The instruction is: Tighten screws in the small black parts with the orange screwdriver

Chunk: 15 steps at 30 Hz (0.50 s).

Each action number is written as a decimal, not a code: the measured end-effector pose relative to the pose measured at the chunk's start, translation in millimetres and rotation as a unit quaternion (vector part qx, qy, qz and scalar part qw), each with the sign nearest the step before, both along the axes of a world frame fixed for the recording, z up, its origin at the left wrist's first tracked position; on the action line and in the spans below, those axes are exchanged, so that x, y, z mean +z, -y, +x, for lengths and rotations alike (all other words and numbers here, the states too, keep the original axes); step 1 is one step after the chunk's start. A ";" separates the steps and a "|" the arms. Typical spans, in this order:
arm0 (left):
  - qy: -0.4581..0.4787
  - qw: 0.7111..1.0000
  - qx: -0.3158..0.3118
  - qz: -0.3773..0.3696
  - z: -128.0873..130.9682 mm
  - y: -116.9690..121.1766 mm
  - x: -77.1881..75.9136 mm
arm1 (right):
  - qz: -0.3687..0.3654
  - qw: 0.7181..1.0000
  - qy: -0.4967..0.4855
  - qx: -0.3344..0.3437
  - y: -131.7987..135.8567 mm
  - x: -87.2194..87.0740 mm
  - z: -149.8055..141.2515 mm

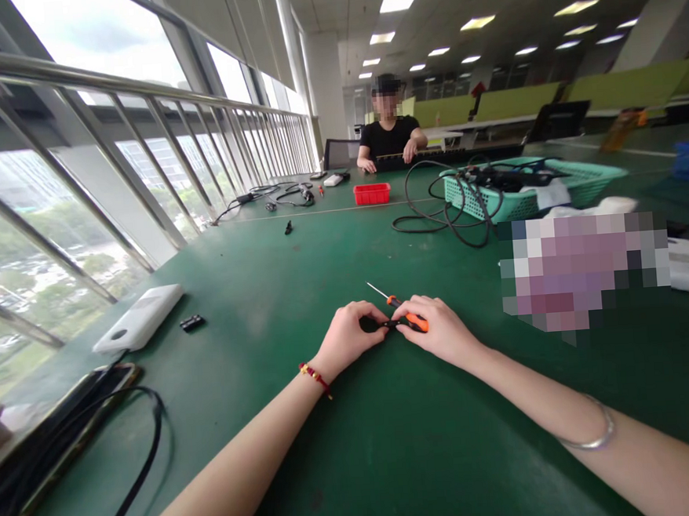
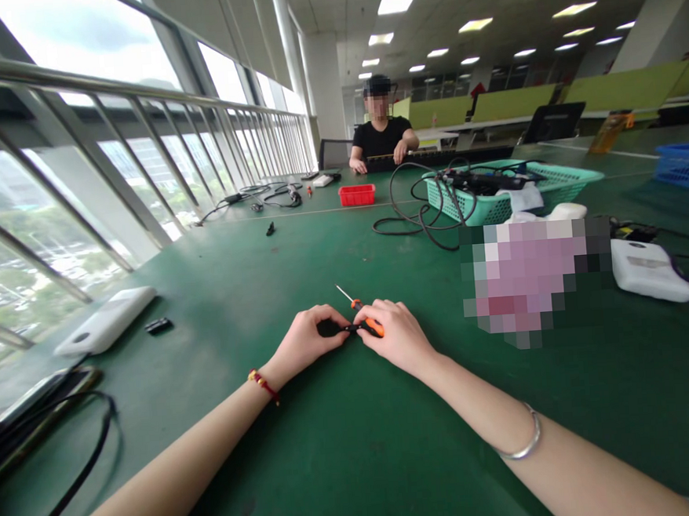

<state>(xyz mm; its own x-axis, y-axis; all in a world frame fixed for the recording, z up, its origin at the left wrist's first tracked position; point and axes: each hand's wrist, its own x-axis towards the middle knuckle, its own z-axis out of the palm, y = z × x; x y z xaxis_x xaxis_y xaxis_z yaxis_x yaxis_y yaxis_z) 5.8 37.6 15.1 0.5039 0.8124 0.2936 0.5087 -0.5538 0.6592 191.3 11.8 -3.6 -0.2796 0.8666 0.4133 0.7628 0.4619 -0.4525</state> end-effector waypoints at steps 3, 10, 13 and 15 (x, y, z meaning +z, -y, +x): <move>0.009 1.000 0.010 -0.007 -0.2 0.2 -0.2 | 0.012 0.998 -0.059 -0.006 3.5 2.6 0.2; -0.009 0.995 0.097 0.028 -1.3 -1.2 -1.6 | 0.131 0.959 -0.244 -0.059 27.8 18.9 -4.0; -0.015 0.994 0.098 0.040 -1.0 -1.1 -1.0 | 0.155 0.955 -0.252 -0.037 36.0 20.4 -7.4; -0.015 0.994 0.099 0.040 -0.9 -1.1 -0.7 | 0.164 0.952 -0.256 -0.030 38.6 19.2 -8.9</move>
